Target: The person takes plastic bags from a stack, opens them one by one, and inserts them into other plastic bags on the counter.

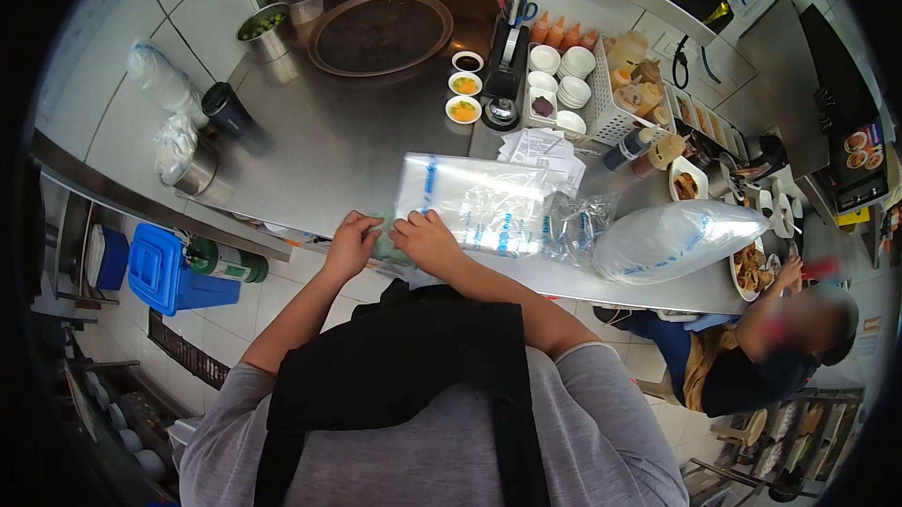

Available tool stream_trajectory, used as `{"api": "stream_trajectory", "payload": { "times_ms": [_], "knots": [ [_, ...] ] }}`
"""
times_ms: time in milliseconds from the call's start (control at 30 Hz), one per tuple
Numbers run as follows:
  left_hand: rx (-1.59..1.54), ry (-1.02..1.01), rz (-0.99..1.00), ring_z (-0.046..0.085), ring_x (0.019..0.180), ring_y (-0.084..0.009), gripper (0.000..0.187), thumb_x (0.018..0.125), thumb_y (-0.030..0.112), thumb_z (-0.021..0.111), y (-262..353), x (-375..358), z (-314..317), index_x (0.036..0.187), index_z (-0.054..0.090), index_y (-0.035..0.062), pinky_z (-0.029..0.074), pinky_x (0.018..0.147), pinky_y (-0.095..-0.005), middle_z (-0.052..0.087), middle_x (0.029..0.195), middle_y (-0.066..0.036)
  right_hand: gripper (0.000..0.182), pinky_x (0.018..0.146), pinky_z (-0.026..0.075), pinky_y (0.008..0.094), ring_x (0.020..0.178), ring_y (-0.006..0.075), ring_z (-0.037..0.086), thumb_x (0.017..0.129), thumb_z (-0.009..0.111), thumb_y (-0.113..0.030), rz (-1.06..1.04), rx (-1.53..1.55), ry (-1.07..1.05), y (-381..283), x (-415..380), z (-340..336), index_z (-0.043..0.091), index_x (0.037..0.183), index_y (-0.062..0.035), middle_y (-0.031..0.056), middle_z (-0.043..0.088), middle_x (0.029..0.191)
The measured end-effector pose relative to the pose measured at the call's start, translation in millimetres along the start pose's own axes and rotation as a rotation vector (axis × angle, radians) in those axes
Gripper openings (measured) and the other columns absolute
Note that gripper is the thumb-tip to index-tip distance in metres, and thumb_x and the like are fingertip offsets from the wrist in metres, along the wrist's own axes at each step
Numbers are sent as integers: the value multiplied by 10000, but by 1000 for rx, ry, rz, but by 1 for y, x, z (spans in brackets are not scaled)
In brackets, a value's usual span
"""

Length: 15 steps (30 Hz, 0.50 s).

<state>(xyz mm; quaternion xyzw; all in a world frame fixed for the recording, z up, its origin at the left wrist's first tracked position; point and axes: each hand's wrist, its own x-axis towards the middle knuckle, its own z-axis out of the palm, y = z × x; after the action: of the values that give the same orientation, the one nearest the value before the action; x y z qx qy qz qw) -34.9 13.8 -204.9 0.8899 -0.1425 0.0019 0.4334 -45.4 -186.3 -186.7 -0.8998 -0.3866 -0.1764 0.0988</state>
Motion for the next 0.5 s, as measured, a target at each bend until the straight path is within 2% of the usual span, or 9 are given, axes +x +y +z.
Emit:
{"api": "stream_trajectory", "payload": {
  "times_ms": [100, 167, 233, 267, 300, 333, 400, 433, 500],
  "knots": [
    [4, -95, -36, 603, 845, -298, 222, 810, 55, 643, 0, 7, -9, 1029, 668, 32, 490, 758, -368, 578, 951, -139, 291, 772, 358, 351, 895, 172, 498, 731, 697, -272, 91, 38, -128, -3, 10, 7, 644, 989, -148, -16, 524, 864],
    [10, -140, -35, 600, 884, -298, 237, 815, 65, 642, 2, 17, -10, 1049, 664, 39, 489, 784, -365, 577, 975, -137, 331, 775, 370, 358, 914, 194, 514, 723, 713, -279, 145, 144, -118, -4, 11, -2, 634, 1012, -138, -3, 539, 903],
    [-18, 33, 31, 582, 965, -299, 279, 810, 98, 659, 11, 30, -6, 1085, 652, 52, 468, 857, -381, 575, 1039, -134, 372, 778, 382, 366, 933, 215, 529, 715, 729, -286, 209, 248, -104, -5, 13, -18, 624, 1035, -128, 10, 554, 942],
    [-18, 19, 37, 582, 965, -299, 279, 810, 98, 659, 16, 37, -4, 1085, 652, 52, 468, 857, -381, 575, 1039, -134, 408, 785, 397, 380, 956, 241, 543, 714, 739, -289, 280, 351, 19, -5, 13, -25, 613, 1061, -116, 30, 565, 994],
    [33, 44, 186, 574, 989, -300, 294, 805, 127, 668, 23, 46, -4, 1093, 651, 70, 457, 876, -389, 572, 1075, -121, 443, 791, 412, 395, 980, 268, 557, 713, 749, -292, 352, 451, 144, -3, 11, -29, 602, 1087, -105, 50, 577, 1047],
    [80, 71, 335, 565, 1012, -301, 309, 801, 156, 678, 26, 53, -3, 1101, 650, 89, 445, 894, -397, 569, 1111, -107, 443, 791, 412, 395, 980, 268, 557, 713, 749, -292, 368, 447, 147, 2, 5, -31, 602, 1087, -105, 50, 577, 1047],
    [135, -20, 372, 581, 940, -292, 282, 799, 157, 682, 19, 65, 9, 1074, 659, 101, 445, 884, -400, 576, 1118, -92, 469, 807, 431, 415, 1009, 300, 570, 737, 740, -288, 493, 296, 103, 19, -10, -37, 584, 1137, -101, 82, 578, 1120],
    [197, -97, 405, 597, 868, -283, 255, 797, 157, 686, 18, 72, 13, 1047, 669, 113, 444, 875, -403, 584, 1124, -77, 485, 823, 428, 410, 1016, 284, 567, 763, 719, -302, 484, 197, 50, 27, -17, -36, 569, 1182, -110, 81, 567, 1152],
    [211, -113, 398, 600, 863, -281, 205, 807, 163, 676, 19, 88, 10, 1007, 679, 117, 454, 844, -398, 606, 1070, -66, 493, 829, 425, 412, 1026, 278, 563, 777, 703, -320, 489, 79, 12, 36, -26, -36, 562, 1203, -114, 82, 558, 1180]
  ]
}}
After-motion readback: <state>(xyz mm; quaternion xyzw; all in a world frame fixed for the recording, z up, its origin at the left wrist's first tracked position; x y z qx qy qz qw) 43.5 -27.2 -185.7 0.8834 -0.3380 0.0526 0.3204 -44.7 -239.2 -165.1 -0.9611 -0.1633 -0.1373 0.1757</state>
